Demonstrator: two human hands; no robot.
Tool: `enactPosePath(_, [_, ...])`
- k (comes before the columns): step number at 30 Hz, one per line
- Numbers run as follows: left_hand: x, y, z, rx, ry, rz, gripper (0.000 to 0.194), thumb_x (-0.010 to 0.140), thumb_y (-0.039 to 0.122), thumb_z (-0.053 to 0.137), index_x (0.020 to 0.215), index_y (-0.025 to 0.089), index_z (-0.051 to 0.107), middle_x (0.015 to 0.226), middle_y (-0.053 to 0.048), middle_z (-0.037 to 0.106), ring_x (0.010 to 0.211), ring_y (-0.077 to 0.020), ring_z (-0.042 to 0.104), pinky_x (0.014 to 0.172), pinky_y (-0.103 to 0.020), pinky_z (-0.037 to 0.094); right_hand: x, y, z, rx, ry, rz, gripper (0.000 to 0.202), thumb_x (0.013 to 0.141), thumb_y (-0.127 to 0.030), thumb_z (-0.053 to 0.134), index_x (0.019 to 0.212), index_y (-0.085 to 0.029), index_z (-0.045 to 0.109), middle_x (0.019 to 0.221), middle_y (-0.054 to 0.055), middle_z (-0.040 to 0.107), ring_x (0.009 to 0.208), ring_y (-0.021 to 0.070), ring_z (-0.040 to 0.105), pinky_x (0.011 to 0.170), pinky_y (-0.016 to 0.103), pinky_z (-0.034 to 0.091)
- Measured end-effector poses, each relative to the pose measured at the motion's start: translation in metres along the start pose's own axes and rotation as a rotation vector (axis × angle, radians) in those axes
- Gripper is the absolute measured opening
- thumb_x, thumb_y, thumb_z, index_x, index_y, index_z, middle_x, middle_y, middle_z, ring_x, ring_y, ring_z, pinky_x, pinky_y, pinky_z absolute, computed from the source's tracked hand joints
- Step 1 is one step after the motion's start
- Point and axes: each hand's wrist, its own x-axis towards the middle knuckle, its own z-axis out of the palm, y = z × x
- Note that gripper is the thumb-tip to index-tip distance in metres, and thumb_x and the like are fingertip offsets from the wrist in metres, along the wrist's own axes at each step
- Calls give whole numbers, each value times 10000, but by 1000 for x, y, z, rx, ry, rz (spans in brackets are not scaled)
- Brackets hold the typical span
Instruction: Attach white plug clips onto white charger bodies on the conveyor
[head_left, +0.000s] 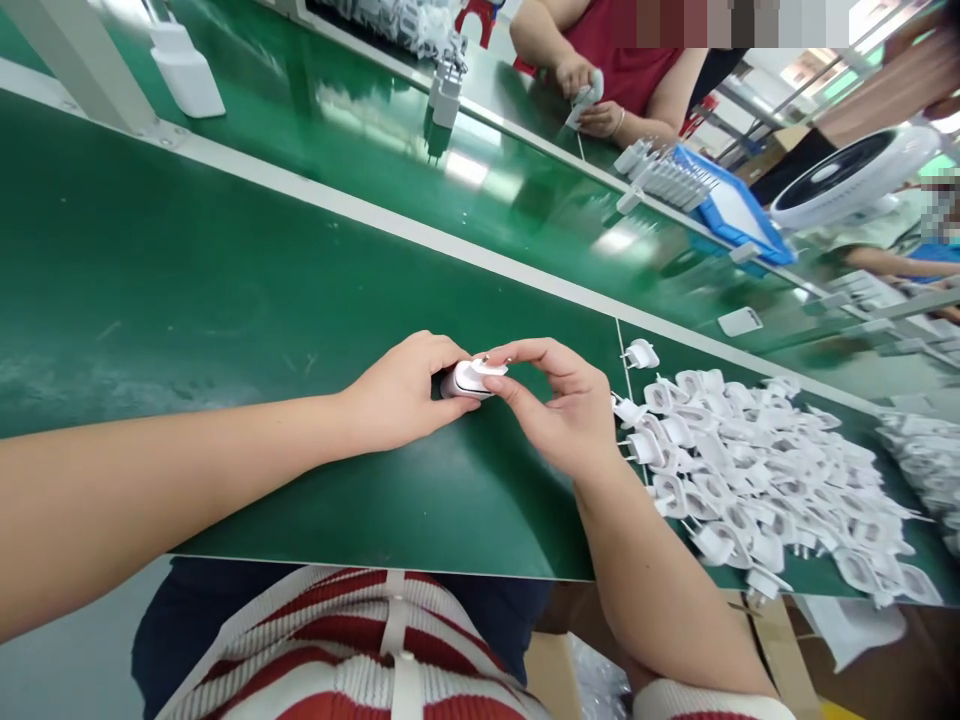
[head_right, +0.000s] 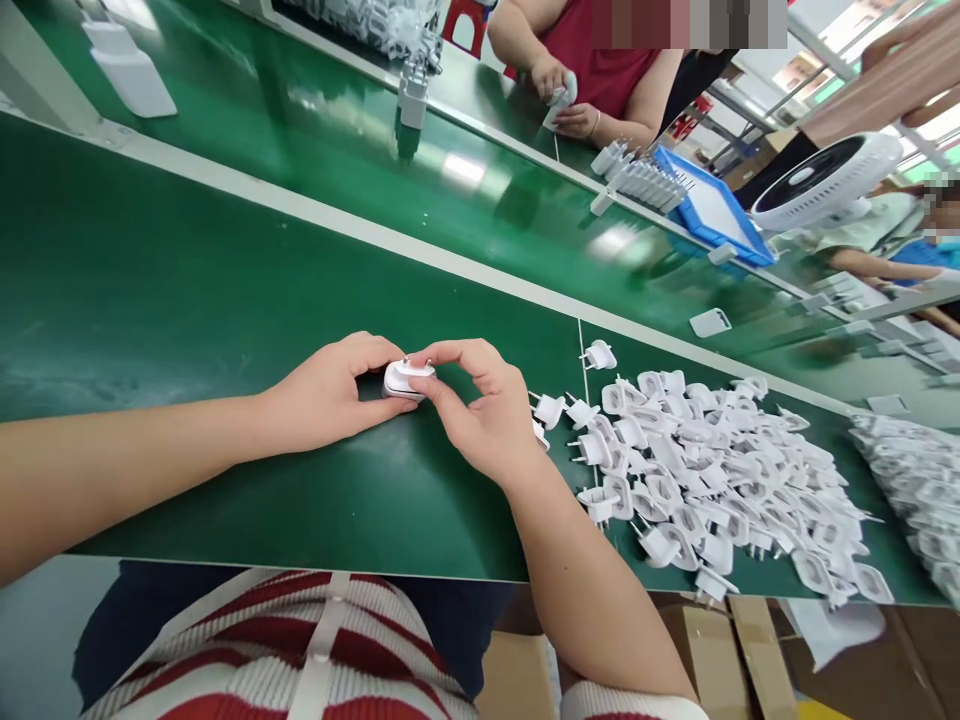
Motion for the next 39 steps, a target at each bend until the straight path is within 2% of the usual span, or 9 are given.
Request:
enactPosePath(4, [1,-1,1,20,4,2,217,838,354,709,1006,217,721,1001,-33,737,991,-261,626,858,-386,492,2,0,-1,-166,-36,-154,242,941,-229,685,1171,-300,707,1089,-6,779,998,190,711,1069,446,535])
enactPosePath(8, [1,0,1,26,11,13,192,831,340,721,973,211,714,954,-29,734,951,-249,633,851,-380,495,2,-3,1,-267,-27,-255,165,955,-215,642,1056,-304,736,1013,-24,799,924,187,730,1147,498,495])
enactPosePath(18, [1,-1,5,10,41,-22,206,816,362,717,950,206,705,934,-39,718,949,-253,638,820,-373,502,4,-11,5,-438,1,-229,169,926,-210,619,992,-303,743,913,-33,797,813,194,738,1209,554,410])
enactPosePath(23, [0,-2,4,21,42,13,187,831,376,703,913,208,694,898,-36,711,911,-251,624,825,-386,494,2,-12,7,-483,37,-208,162,925,-213,628,982,-309,746,931,-31,799,858,194,728,1214,517,372])
enactPosePath(28, [-3,-1,5,-13,60,10,350,834,400,737,1140,235,693,1070,-46,735,982,-267,648,888,-410,515,1,-8,7,-324,-32,-94,133,925,-242,673,1019,-306,741,1046,-29,804,969,190,738,1211,492,367])
enactPosePath(30, [-3,2,6,-25,45,-2,366,856,430,721,1176,254,701,1102,-46,740,1006,-274,661,906,-419,518,3,-7,-3,-238,-80,-16,220,920,-293,696,1137,-321,717,1133,-21,789,1066,202,725,1227,517,342])
enactPosePath(34, [10,8,2,-44,25,-163,327,819,492,742,1030,242,749,998,-42,760,912,-278,692,842,-405,539,4,-4,-52,-395,-125,239,789,750,-487,847,1446,-294,528,1422,102,631,1318,338,580,1027,531,514])
enactPosePath(36, [30,4,-10,-32,81,-244,341,782,491,767,1001,230,756,950,-34,767,865,-273,698,825,-389,542,3,2,-80,-622,-166,409,904,576,-467,953,1372,-251,584,1417,149,593,1299,406,559,899,494,555])
enactPosePath(39, [78,-13,-39,82,292,-287,395,749,462,789,1057,217,753,991,-34,772,903,-276,696,865,-380,520,0,12,-106,-721,-276,620,746,484,-311,997,1148,-216,670,1213,122,659,1074,351,664,782,404,545])
